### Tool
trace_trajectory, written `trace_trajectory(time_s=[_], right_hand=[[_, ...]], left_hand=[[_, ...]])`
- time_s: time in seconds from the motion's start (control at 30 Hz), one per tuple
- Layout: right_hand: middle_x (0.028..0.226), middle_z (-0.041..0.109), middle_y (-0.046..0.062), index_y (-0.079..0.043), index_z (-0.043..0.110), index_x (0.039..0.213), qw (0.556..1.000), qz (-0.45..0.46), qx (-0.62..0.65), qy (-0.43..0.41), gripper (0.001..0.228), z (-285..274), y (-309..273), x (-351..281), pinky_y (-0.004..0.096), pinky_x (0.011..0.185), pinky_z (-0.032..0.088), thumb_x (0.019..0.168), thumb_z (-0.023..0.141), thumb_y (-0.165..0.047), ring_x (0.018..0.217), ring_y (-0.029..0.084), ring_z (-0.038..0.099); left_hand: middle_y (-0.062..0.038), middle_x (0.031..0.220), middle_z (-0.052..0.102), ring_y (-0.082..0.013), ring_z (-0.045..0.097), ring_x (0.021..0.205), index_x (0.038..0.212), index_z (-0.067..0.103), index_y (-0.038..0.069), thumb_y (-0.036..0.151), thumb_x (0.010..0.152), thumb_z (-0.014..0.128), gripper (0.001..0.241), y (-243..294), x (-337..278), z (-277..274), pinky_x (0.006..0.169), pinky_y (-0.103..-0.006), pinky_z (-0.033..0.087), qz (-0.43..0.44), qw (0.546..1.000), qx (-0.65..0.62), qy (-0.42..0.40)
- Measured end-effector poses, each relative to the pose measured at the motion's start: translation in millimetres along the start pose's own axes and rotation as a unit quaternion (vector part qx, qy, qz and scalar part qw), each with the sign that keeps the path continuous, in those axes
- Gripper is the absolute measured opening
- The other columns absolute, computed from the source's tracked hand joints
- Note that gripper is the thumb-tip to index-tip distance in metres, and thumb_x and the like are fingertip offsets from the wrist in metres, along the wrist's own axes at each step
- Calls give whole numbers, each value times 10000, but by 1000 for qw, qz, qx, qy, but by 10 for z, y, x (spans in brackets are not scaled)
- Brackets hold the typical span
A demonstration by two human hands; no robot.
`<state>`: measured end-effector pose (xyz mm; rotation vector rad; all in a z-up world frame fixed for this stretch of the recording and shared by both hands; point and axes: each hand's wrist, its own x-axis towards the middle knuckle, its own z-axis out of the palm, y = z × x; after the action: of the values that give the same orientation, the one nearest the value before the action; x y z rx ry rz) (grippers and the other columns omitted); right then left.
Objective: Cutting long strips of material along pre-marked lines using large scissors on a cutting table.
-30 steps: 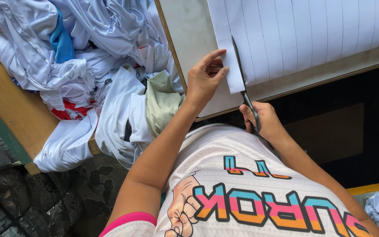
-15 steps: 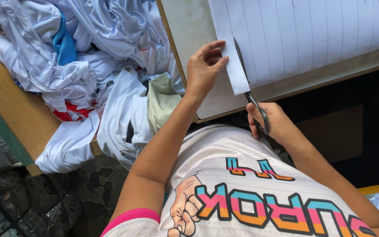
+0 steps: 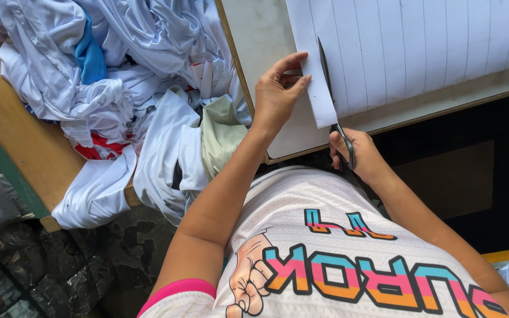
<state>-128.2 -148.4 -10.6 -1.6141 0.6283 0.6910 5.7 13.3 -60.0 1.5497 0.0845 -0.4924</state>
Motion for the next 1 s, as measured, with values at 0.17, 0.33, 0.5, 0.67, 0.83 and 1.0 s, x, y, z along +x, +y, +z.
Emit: trace_trajectory(time_s=[0.17,0.33,0.5,0.67,0.83,1.0], right_hand=[[573,533,49,-82,509,689,999,-3,-45,21,616,-1,8,9,283,531,506,887,525,-666,488,167,556],[551,543,47,-71,530,679,997,1,-60,37,594,-16,-44,-7,280,479,475,907,566,-618,434,160,551],[504,577,85,-73,524,658,997,16,-75,4,657,-50,-202,6,296,581,467,891,480,-686,468,166,562],[442,589,79,-104,609,601,997,-58,-47,22,650,-36,-32,177,280,569,500,1071,550,-548,479,202,658],[446,583,73,-105,610,616,997,-48,-40,34,635,-16,0,197,279,562,503,1064,568,-553,473,191,646],[596,563,54,-81,515,669,998,-26,-59,3,612,-43,-149,146,279,547,484,928,507,-635,483,167,581]], left_hand=[[-40,1116,742,-108,733,947,1263,705,156,50,902,756,380,-40,-13,6,928,-246,660,16,1000,-6,1],[-50,1156,741,-119,734,959,1271,699,143,49,900,758,388,-21,-14,5,928,-257,665,13,1000,-4,1],[-49,1178,747,-119,730,957,1273,698,147,64,893,768,395,10,-21,-5,915,-251,669,26,1000,15,3],[-130,1171,709,-199,748,966,1317,696,147,24,917,792,429,-54,-16,-1,902,-314,646,2,1000,-7,14],[-124,1153,714,-203,757,967,1298,705,144,31,908,794,416,-5,21,-7,898,-315,646,2,1000,-1,17],[-97,1223,726,-173,775,1011,1236,690,126,191,905,784,351,124,423,-105,925,-273,681,119,987,107,35]])
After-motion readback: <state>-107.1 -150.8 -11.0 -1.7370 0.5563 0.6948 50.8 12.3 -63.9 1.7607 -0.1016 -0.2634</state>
